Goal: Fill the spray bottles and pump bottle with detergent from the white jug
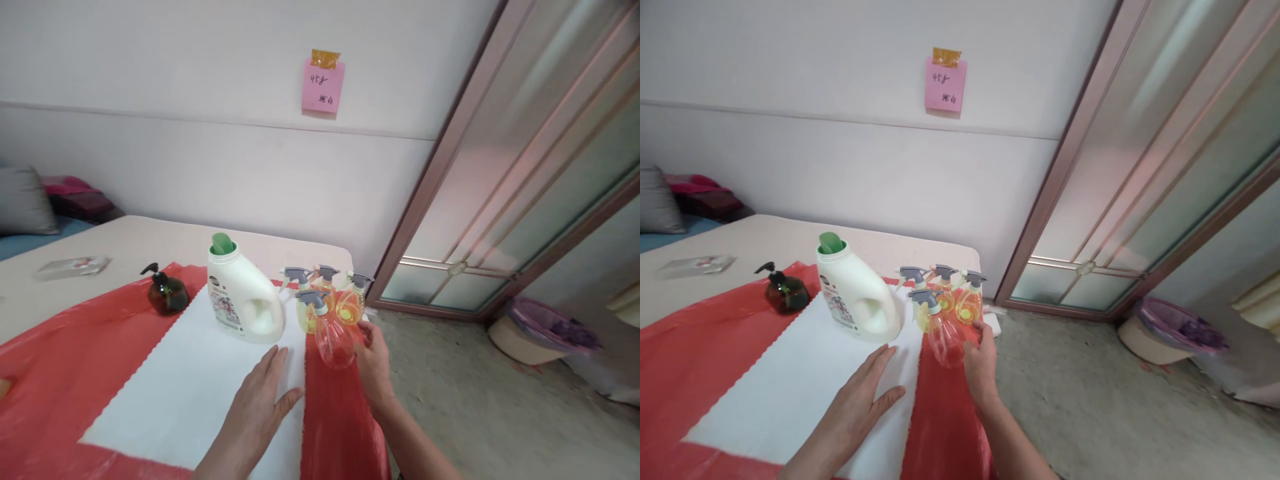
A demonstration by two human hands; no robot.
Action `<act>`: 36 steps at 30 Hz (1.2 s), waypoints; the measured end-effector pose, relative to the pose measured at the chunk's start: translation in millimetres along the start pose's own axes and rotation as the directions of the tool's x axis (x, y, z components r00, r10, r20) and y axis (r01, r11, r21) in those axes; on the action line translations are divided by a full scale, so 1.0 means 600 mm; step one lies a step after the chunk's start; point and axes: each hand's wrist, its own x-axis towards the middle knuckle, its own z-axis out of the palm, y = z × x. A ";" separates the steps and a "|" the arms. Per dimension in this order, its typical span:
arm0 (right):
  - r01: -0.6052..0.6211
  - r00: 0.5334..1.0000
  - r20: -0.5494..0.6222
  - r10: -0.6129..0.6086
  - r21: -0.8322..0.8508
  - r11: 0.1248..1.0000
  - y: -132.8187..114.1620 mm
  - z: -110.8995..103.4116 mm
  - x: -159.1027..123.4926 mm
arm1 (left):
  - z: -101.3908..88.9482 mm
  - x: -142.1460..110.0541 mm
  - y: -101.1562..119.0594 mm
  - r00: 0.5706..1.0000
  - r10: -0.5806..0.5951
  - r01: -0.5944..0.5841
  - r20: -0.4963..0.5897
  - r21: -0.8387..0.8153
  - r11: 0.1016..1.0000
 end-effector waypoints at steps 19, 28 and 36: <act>0.189 0.882 0.459 0.105 -0.550 0.814 -0.032 -0.006 -0.004 | -0.007 0.011 0.022 0.954 -0.133 0.115 0.267 0.083 0.990; -0.098 0.813 0.577 0.083 -0.005 0.995 -0.057 -0.030 0.016 | 0.026 0.028 0.054 0.959 -0.133 0.203 0.249 -0.285 0.937; -0.066 0.857 0.514 -0.022 0.152 0.986 -0.076 0.001 -0.017 | 0.060 0.036 0.056 0.986 -0.153 0.164 0.064 -0.532 0.831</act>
